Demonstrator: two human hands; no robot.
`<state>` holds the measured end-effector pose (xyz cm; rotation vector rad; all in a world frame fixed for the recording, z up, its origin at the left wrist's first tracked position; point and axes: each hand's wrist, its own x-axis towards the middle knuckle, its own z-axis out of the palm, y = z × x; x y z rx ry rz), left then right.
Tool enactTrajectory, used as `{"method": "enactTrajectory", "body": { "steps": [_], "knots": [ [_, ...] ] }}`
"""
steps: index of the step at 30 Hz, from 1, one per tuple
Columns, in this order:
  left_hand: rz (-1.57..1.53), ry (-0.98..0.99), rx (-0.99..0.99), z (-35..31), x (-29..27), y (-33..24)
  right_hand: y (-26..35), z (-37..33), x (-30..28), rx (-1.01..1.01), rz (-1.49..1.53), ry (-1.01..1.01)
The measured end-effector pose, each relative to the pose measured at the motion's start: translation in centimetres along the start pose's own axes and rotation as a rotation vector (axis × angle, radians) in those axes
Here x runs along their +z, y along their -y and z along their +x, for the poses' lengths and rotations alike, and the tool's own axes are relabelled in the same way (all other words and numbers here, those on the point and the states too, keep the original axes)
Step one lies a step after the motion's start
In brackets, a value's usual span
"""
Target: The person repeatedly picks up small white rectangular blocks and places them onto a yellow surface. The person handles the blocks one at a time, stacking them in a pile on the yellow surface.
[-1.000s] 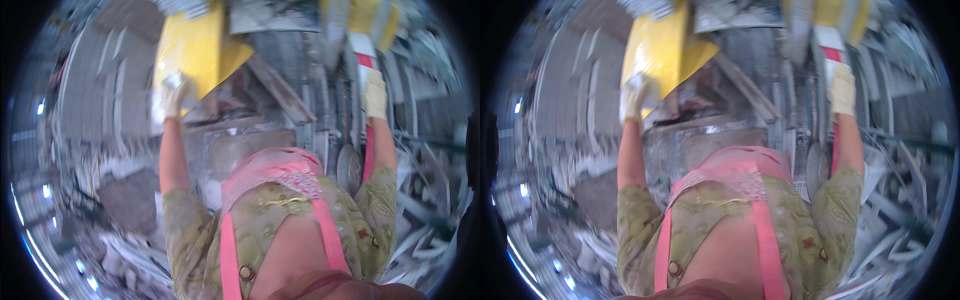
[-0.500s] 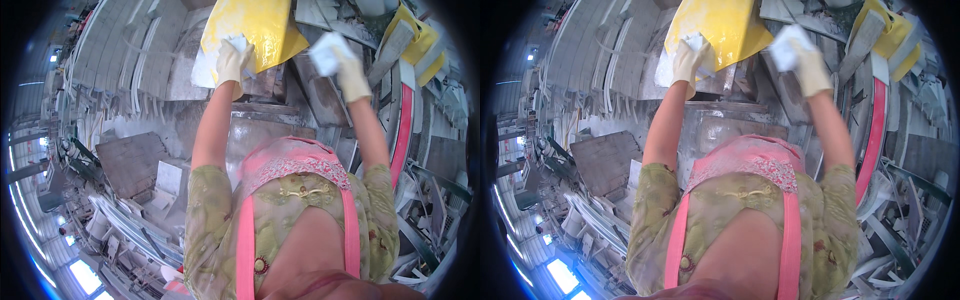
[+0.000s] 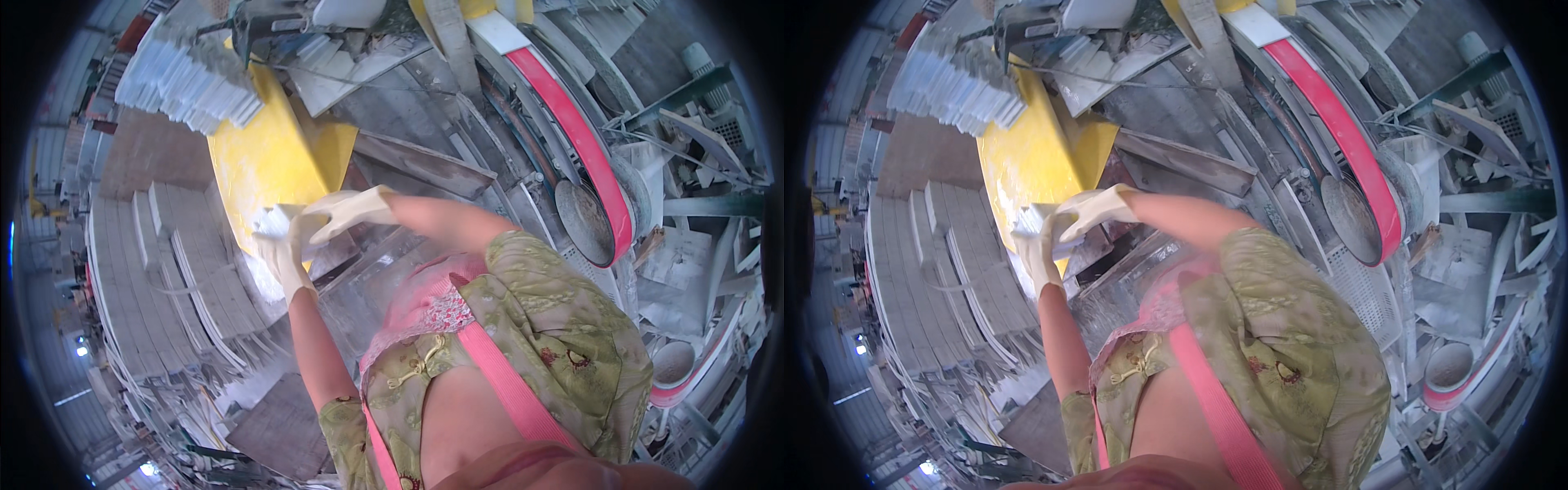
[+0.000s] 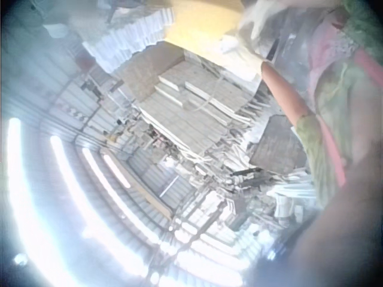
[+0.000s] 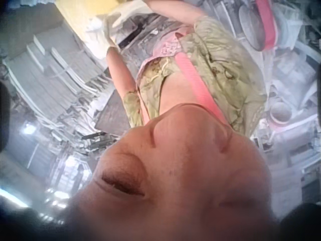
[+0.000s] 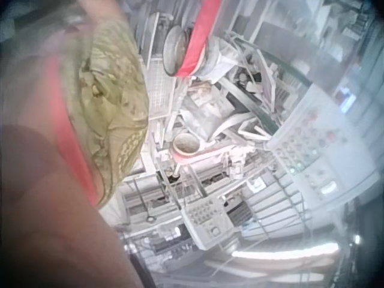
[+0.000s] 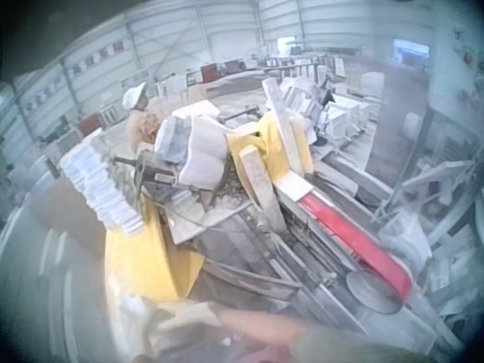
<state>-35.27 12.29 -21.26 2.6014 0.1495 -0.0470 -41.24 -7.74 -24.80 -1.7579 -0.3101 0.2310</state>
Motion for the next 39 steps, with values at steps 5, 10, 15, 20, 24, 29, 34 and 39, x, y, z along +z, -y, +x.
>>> {"method": "enactTrajectory", "body": {
  "steps": [5, 10, 15, 20, 24, 29, 34, 39],
  "knots": [
    [-0.095, -0.093, -0.057, -2.3, -0.1, -1.7, -3.5, -8.0, -13.7, -0.084, -0.396, -0.601],
    [0.038, -0.041, -0.047, -1.5, -0.4, -1.6, -8.4, -17.2, -30.4, 0.096, -0.854, -1.152],
    [0.024, -0.075, -0.013, -1.2, -0.4, -0.6, -12.0, -19.7, -37.1, 0.416, -1.315, -1.002],
    [0.039, -0.103, -0.018, -0.8, -0.1, 0.0, -13.3, -19.8, -35.8, 0.549, -1.308, -0.934],
    [0.011, -0.118, -0.016, -0.8, 0.1, 0.1, -12.5, -24.0, -33.0, 0.421, -1.318, -0.902],
    [0.035, -0.092, -0.016, -1.5, -0.3, -0.7, -10.1, -31.1, -26.8, 0.438, -1.32, -0.815],
    [-0.009, -0.074, -0.003, -1.5, -0.5, -1.1, -6.2, -35.3, -26.8, 0.473, -1.207, -0.48],
    [-0.039, -0.061, 0.044, 0.3, 0.3, 0.9, -5.8, -34.7, -26.4, 0.618, -1.498, -0.388]
  ]
}}
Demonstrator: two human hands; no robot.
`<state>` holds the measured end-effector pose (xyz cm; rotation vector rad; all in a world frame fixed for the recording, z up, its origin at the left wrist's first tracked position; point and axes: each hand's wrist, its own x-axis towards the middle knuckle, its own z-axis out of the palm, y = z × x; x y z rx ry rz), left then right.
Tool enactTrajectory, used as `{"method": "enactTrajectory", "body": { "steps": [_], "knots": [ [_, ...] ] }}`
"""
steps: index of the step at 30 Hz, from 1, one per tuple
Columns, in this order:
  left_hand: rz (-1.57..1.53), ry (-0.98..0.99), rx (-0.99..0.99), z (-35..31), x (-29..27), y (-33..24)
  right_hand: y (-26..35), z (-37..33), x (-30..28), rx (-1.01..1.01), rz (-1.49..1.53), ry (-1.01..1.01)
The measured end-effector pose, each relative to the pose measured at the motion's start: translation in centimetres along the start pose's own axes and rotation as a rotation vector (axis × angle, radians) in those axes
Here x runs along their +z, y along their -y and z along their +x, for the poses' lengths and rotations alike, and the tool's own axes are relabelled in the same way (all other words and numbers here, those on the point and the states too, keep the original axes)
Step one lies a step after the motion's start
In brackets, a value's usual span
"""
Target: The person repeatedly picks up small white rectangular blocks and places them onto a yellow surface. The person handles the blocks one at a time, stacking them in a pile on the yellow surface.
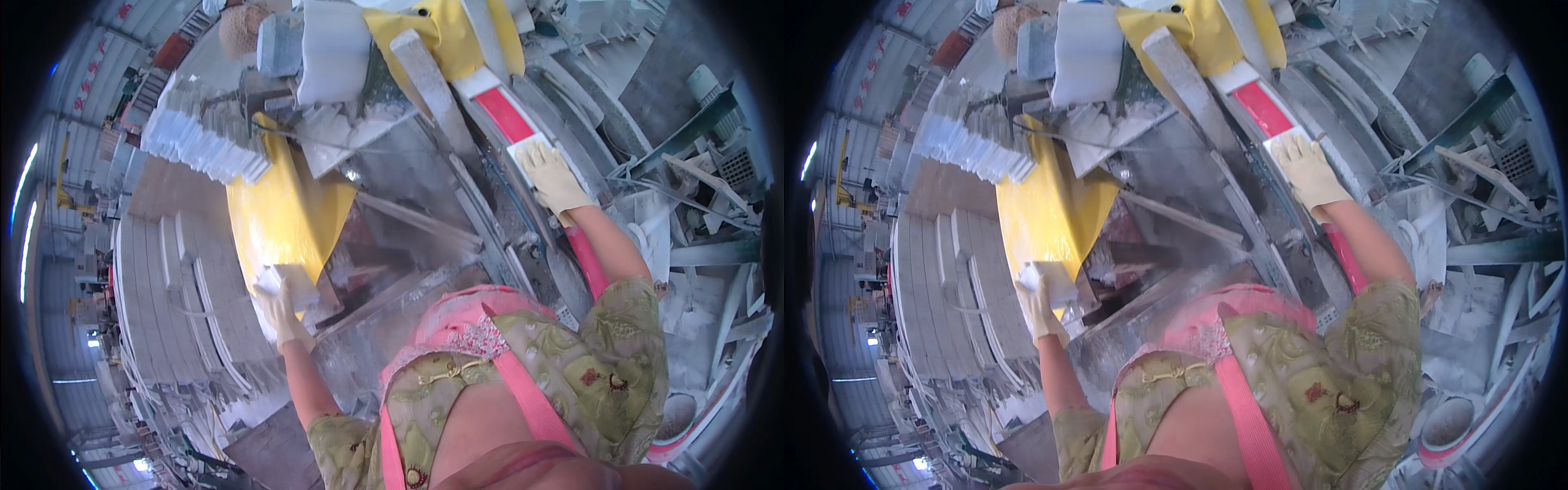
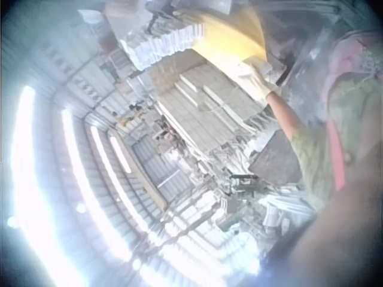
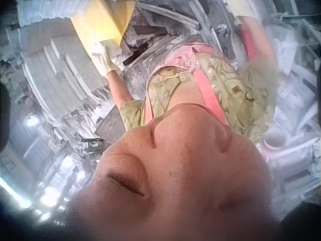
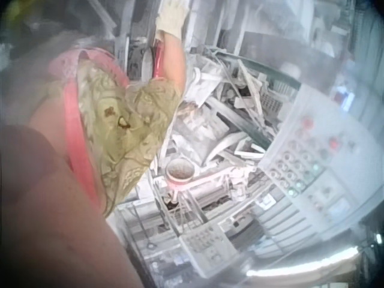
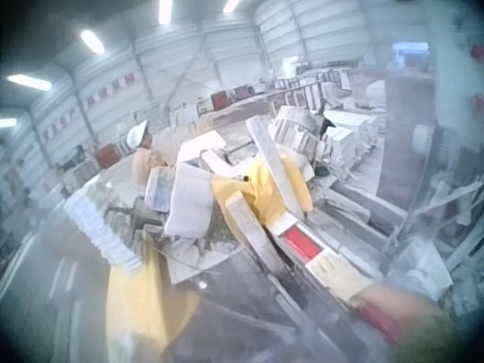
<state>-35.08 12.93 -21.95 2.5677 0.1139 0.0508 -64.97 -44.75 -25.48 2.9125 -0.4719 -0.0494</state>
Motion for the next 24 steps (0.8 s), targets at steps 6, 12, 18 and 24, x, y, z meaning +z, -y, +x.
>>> {"method": "enactTrajectory", "body": {
  "steps": [6, 12, 18, 24],
  "knots": [
    [-0.151, -0.02, 0.053, 0.5, 1.0, 2.2, 1.3, 1.1, 1.7, 0.104, -0.192, -0.126],
    [0.01, -0.041, 0.166, -0.9, 0.7, 0.3, 2.8, 5.1, -3.8, 0.41, 0.915, -0.081],
    [0.023, -0.045, 0.097, -0.6, -0.3, -0.2, 25.0, 7.9, -6.4, -0.098, 1.572, -0.188],
    [-0.218, 0.045, 0.16, -1.6, -1.9, 0.9, 45.3, 9.5, -9.0, -0.138, 1.838, -0.03]
  ]
}}
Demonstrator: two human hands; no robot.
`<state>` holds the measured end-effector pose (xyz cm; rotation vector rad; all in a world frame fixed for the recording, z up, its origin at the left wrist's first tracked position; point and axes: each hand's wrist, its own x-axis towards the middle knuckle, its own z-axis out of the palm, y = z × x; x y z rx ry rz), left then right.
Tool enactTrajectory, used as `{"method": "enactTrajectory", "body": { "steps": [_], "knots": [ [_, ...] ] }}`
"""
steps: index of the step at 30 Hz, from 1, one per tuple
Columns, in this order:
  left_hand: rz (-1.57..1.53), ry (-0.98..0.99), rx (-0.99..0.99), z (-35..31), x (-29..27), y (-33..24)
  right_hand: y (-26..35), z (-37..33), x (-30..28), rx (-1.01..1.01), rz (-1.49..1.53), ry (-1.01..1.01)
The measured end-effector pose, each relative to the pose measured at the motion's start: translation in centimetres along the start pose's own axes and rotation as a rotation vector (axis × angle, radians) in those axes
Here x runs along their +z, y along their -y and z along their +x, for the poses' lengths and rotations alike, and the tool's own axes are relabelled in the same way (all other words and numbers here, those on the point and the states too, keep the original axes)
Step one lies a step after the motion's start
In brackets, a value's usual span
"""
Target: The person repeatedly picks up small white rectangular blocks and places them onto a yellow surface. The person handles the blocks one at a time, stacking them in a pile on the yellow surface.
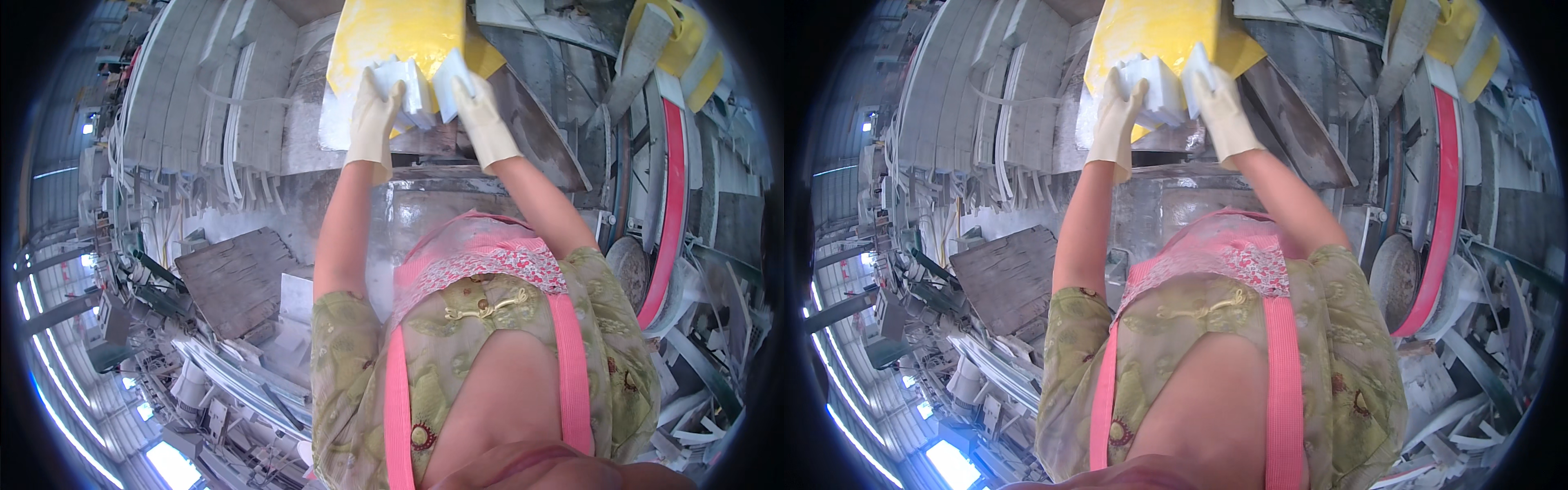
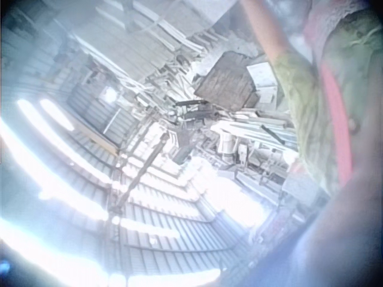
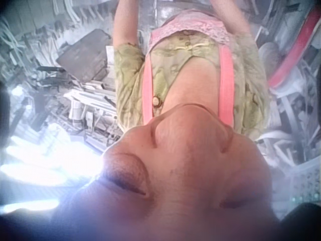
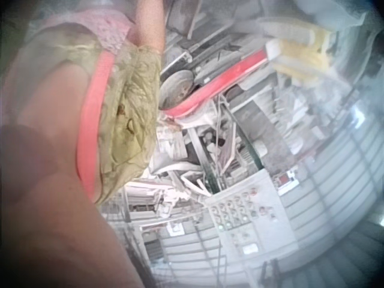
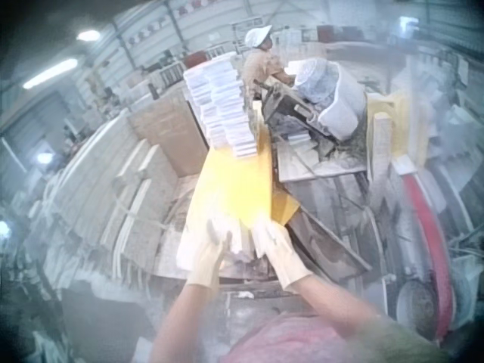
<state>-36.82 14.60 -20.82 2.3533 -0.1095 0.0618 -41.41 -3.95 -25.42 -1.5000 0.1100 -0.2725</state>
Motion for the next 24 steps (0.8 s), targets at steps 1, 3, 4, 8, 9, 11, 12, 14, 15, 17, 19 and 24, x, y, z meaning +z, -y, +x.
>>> {"method": "enactTrajectory", "body": {
  "steps": [1, 3, 4, 8, 9, 11, 12, 14, 15, 17, 19, 24],
  "knots": [
    [-0.041, 0.006, -0.026, -0.3, -0.3, -0.2, -0.1, 0.2, 1.7, -0.074, -0.072, 0.007],
    [-0.089, 0.044, -0.083, -0.8, -1.1, -0.9, -0.3, -0.1, 4.2, -0.149, -0.175, -0.035],
    [-0.103, 0.071, -0.117, -1.0, -1.5, -1.4, -0.3, -0.2, 4.7, -0.132, -0.193, -0.036],
    [-0.056, 0.165, -0.284, -0.9, -2.4, -3.7, 0.1, -0.9, 3.8, -0.107, -0.086, 0.189],
    [-0.009, 0.155, -0.31, -0.8, -2.2, -4.2, 0.3, -0.6, 2.7, -0.101, -0.037, 0.274],
    [0.063, 0.108, -0.27, -1.2, -1.2, -4.4, 0.7, 0.3, 0.2, 0.134, 0.01, 0.336],
    [0.094, 0.063, -0.237, -1.7, -0.7, -4.1, 0.8, 1.4, -1.2, 0.168, -0.012, 0.339],
    [-0.218, -0.1, -0.269, -2.9, 0.5, -2.7, 0.7, 4.3, -3.1, 0.136, 0.062, 0.387],
    [-0.388, -0.209, -0.243, -3.6, 1.2, -1.9, 0.4, 6.1, -3.5, 0.146, 0.149, 0.392],
    [-0.708, -0.322, -0.257, -4.6, 2.2, -0.5, -0.2, 9.9, -3.4, 0.124, 0.254, 0.604],
    [-0.898, -0.414, -0.359, -5.6, 2.9, -0.1, -1.2, 13.7, -1.7, 0.209, 0.343, 0.822],
    [-1.117, -0.625, -0.407, -5.7, 6.8, -4.8, -3.6, 17.9, 3.6, 0.223, 0.319, 1.235]
  ]
}}
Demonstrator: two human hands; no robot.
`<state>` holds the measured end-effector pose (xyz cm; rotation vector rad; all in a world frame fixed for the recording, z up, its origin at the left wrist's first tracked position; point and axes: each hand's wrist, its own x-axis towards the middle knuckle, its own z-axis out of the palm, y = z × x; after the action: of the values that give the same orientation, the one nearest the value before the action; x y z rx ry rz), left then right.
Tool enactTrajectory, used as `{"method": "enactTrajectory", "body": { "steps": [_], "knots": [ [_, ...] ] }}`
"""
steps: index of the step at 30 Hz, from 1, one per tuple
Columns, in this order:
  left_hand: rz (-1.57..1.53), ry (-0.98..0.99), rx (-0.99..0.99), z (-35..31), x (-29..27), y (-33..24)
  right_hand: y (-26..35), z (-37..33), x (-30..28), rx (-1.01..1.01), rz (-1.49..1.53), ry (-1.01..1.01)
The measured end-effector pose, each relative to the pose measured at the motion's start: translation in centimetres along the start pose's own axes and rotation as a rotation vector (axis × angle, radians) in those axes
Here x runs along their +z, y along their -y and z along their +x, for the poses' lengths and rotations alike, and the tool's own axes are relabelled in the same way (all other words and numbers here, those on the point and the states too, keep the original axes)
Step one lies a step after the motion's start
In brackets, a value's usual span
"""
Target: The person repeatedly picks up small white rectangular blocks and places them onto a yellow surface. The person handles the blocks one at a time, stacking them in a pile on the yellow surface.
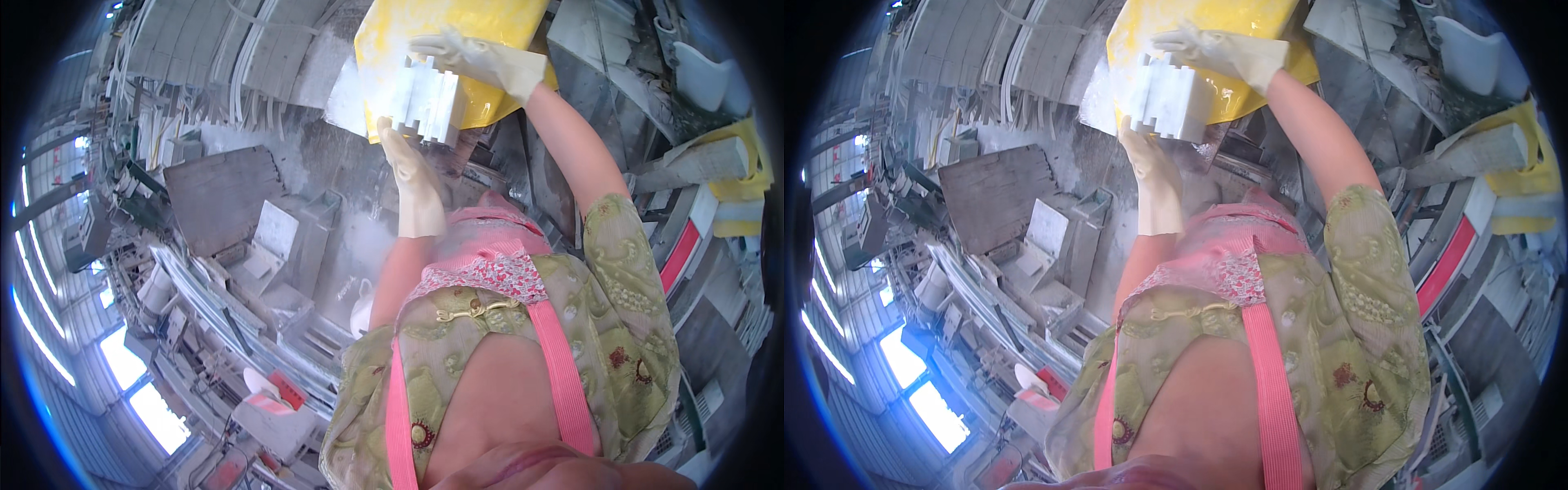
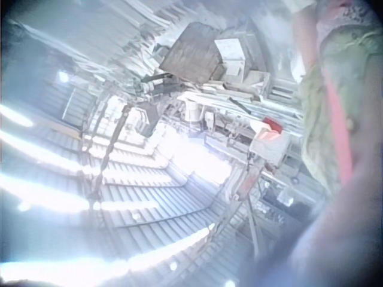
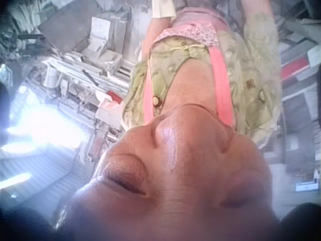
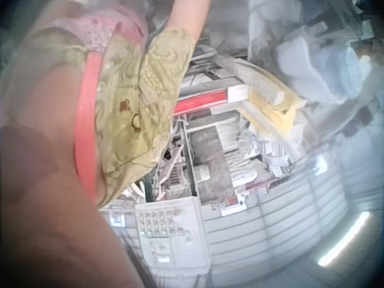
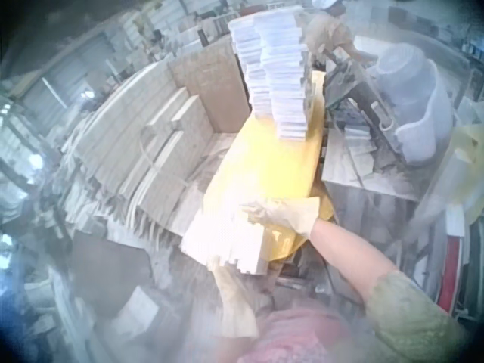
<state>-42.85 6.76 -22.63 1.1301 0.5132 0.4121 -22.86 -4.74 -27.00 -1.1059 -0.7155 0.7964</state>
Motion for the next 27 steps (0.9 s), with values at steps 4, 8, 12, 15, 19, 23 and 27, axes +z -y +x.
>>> {"method": "enactTrajectory", "body": {
  "steps": [4, 8, 12, 15, 19, 23, 27],
  "knots": [
    [-0.109, -0.003, -0.025, 0.4, 2.5, -0.9, 0.4, -0.4, 1.5, 0.005, -0.425, -0.114],
    [0.045, -0.073, 0.026, 0.1, 4.3, -0.5, 2.6, -1.9, 3.2, 0.004, -0.608, -0.147],
    [0.096, -0.114, -0.038, -0.9, 4.7, -0.2, 3.0, -2.4, 3.6, 0.043, -0.614, -0.17],
    [0.237, -0.221, -0.016, -0.3, 4.3, 0.3, 1.5, -2.3, 3.1, -0.05, -0.579, -0.117],
    [0.228, -0.309, 0.041, 1.5, 2.9, 1.5, -0.8, -1.6, 2.3, -0.106, -0.594, -0.051],
    [0.535, -0.185, 0.066, 1.2, 1.1, 0.2, -1.7, -0.3, 1.9, -0.07, -0.634, -0.052],
    [0.821, 0.065, 0.129, 0.4, 0.4, -4.7, -1.4, -0.1, 2.9, -0.054, -0.525, -0.067]
  ]
}}
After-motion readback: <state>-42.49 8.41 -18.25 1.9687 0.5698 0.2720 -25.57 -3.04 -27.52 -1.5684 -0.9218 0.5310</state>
